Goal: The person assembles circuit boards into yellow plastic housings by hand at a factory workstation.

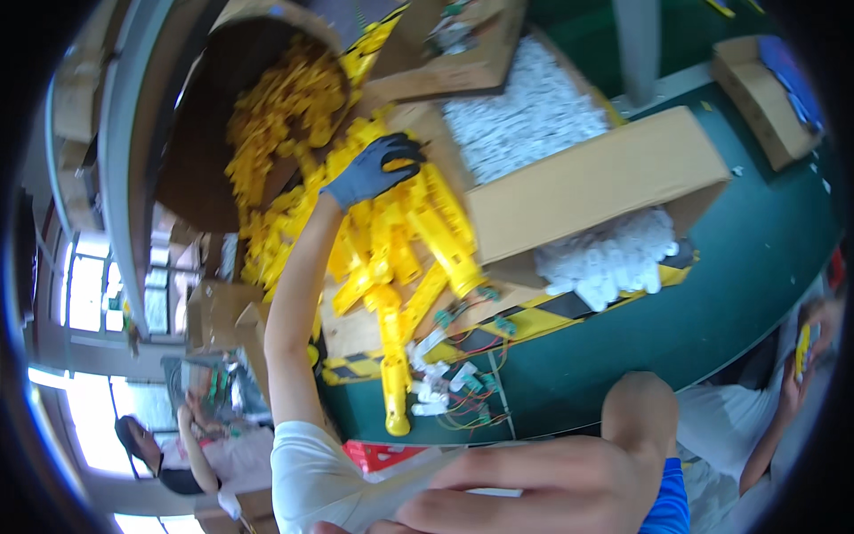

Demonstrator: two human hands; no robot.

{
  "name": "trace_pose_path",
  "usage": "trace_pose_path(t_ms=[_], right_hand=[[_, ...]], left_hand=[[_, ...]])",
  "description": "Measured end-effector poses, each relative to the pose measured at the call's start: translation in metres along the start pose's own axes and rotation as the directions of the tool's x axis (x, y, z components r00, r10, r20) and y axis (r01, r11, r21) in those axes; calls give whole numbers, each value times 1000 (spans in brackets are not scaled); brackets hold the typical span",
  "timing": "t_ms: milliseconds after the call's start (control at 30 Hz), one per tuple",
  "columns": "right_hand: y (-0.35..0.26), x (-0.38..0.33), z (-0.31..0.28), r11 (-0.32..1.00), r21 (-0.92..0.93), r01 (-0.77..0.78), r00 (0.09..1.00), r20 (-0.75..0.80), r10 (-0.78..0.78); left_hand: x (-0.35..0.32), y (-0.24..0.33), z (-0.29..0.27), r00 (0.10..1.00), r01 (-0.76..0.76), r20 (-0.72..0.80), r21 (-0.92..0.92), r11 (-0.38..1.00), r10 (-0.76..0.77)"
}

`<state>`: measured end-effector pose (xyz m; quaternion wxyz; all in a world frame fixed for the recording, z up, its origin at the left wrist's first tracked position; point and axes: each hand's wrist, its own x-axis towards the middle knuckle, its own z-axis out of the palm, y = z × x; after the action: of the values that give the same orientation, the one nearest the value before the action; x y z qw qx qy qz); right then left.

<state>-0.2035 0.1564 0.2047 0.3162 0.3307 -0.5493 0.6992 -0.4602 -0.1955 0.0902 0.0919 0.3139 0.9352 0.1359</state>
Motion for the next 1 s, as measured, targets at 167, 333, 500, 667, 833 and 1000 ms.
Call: trace_pose_path(t_ms=[167, 333, 500, 667, 833, 1000], right_hand=[[-7, -12, 24, 952, 286, -113, 970, 238, 44], [2, -9, 13, 843, 496, -211, 869, 489, -71], [6, 24, 13, 926, 359, 116, 179, 909, -375], [-32, -21, 16, 874, 307, -377, 689, 724, 42], [-59, -16, 21, 938, 324, -124, 693, 705, -152], [-65, -38, 40, 788, 561, -254, 794, 586, -161]], left_hand=[[-83, 13, -29, 986, 64, -164, 389, 919, 0], [-134, 93, -2, 888, 337, -420, 316, 887, -188], [-261, 212, 71, 516, 736, -452, -200, 647, -727], [-315, 269, 166, 379, 753, -348, -423, 504, -858], [-329, 286, 186, 199, 764, -441, -489, 420, -875], [-334, 301, 165, 59, 554, -642, -616, 560, -765]])
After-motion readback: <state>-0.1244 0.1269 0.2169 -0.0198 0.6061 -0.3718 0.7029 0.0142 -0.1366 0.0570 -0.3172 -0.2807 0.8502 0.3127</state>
